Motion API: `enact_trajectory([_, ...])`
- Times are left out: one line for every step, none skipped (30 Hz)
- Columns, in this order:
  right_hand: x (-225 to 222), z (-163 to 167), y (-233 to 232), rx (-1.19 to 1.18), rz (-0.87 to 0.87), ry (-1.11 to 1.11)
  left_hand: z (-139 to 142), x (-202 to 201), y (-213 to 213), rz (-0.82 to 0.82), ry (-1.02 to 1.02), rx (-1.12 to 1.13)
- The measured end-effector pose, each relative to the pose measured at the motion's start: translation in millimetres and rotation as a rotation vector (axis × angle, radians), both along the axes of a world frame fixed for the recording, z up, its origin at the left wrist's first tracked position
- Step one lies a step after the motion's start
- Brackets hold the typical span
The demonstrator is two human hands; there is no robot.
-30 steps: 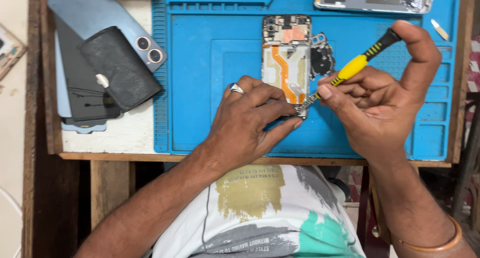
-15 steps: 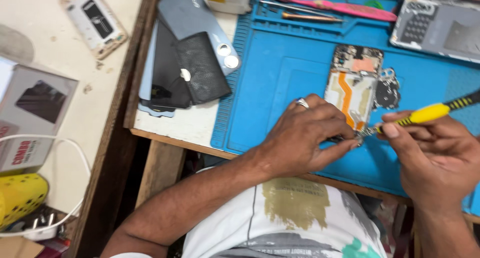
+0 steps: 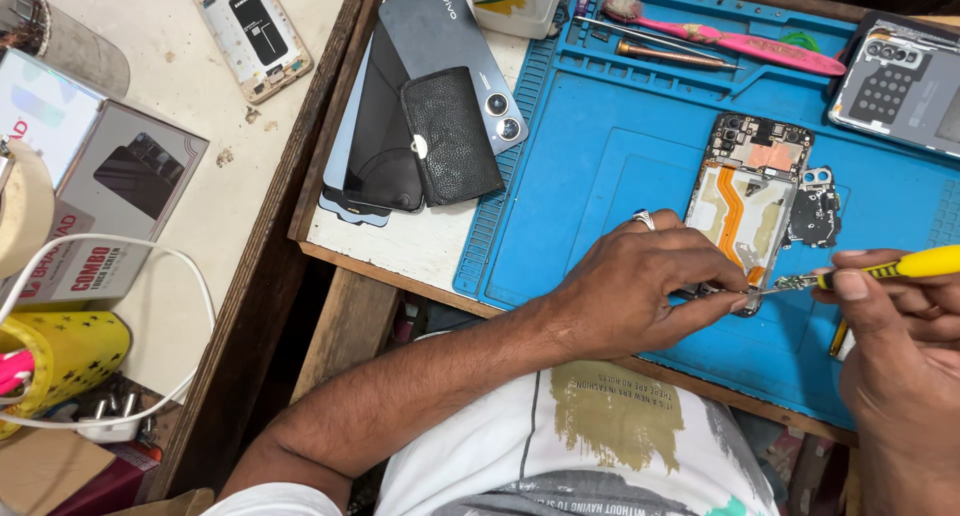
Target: The person uses a yellow-handled screwdriver to remove small screws from the bottom edge of a disassembled smartphone placed on a blue work mat. The person repeatedly unscrews and removes screws, placing them on the mat, while the phone's internal components remain exposed.
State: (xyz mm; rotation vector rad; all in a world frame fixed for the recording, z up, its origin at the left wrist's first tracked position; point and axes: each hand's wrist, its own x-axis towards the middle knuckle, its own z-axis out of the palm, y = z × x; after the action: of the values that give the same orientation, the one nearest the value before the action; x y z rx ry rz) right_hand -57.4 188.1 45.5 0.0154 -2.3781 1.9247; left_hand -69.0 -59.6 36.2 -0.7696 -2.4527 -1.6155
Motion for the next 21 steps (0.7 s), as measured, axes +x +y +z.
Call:
enact_trajectory([-1, -1, 1, -0.005, -0.004, -0.002, 0, 0, -1, -0.002, -0.007, 0.003])
enact_trajectory([-2, -2, 2, -0.014, -0.003, 0.004, 1, 0, -2, -0.004, -0.023, -0.001])
enact_trajectory([-2, -2, 3, -0.019, 0.002, 0.029, 1, 0, -2, -0.009, -0.040, -0.003])
enact_trajectory([-2, -2, 4, -0.024, 0.008, 0.054, 2, 0, -1, -0.017, -0.056, 0.001])
enact_trajectory([-2, -1, 7, -0.024, 0.011, 0.091, 3, -1, 0, -0.010, -0.033, 0.004])
enact_trajectory([-3, -1, 10, -0.019, 0.017, 0.131, 3, -2, 3, -0.012, -0.011, 0.015])
enact_trajectory([-2, 1, 12, 0.012, 0.024, 0.177, 4, -2, 3, -0.017, 0.010, 0.029])
enact_trajectory([-2, 2, 15, 0.041, 0.033, 0.226, 4, -3, 5, -0.015, 0.004, 0.037])
enact_trajectory([-3, 3, 17, 0.074, 0.043, 0.270, 5, -4, 7, -0.013, -0.002, 0.043])
enact_trajectory([-3, 5, 20, 0.110, 0.057, 0.307, 7, -4, 9, -0.009, -0.007, 0.046])
enact_trajectory([-5, 6, 21, 0.148, 0.076, 0.341, 9, -5, 11, -0.010, -0.022, 0.048])
enact_trajectory([-4, 8, 22, 0.174, 0.094, 0.374, 11, -5, 13, -0.008, -0.037, 0.045])
enact_trajectory([-4, 10, 23, 0.190, 0.100, 0.388, 13, -5, 15, -0.002, -0.051, 0.039])
enact_trajectory([-3, 12, 24, 0.209, 0.110, 0.400, 15, -5, 17, -0.002, -0.050, 0.045])
enact_trajectory([-3, 12, 25, 0.222, 0.122, 0.410, 16, -5, 18, 0.002, -0.048, 0.048])
enact_trajectory([-3, 13, 25, 0.225, 0.123, 0.412, 18, -6, 20, 0.007, -0.046, 0.049])
enact_trajectory([-1, 14, 25, 0.231, 0.120, 0.406, 19, -6, 21, 0.005, -0.050, 0.056])
enact_trajectory([-1, 13, 26, 0.233, 0.121, 0.403, 20, -6, 23, 0.005, -0.053, 0.062])
enact_trajectory([-1, 13, 27, 0.234, 0.121, 0.400, 20, -6, 23, 0.005, -0.057, 0.067])
enact_trajectory([-1, 13, 28, 0.252, 0.127, 0.415, 20, -6, 24, 0.000, -0.056, 0.071])
enact_trajectory([-1, 13, 30, 0.243, 0.127, 0.413, 21, -6, 24, -0.005, -0.053, 0.076])
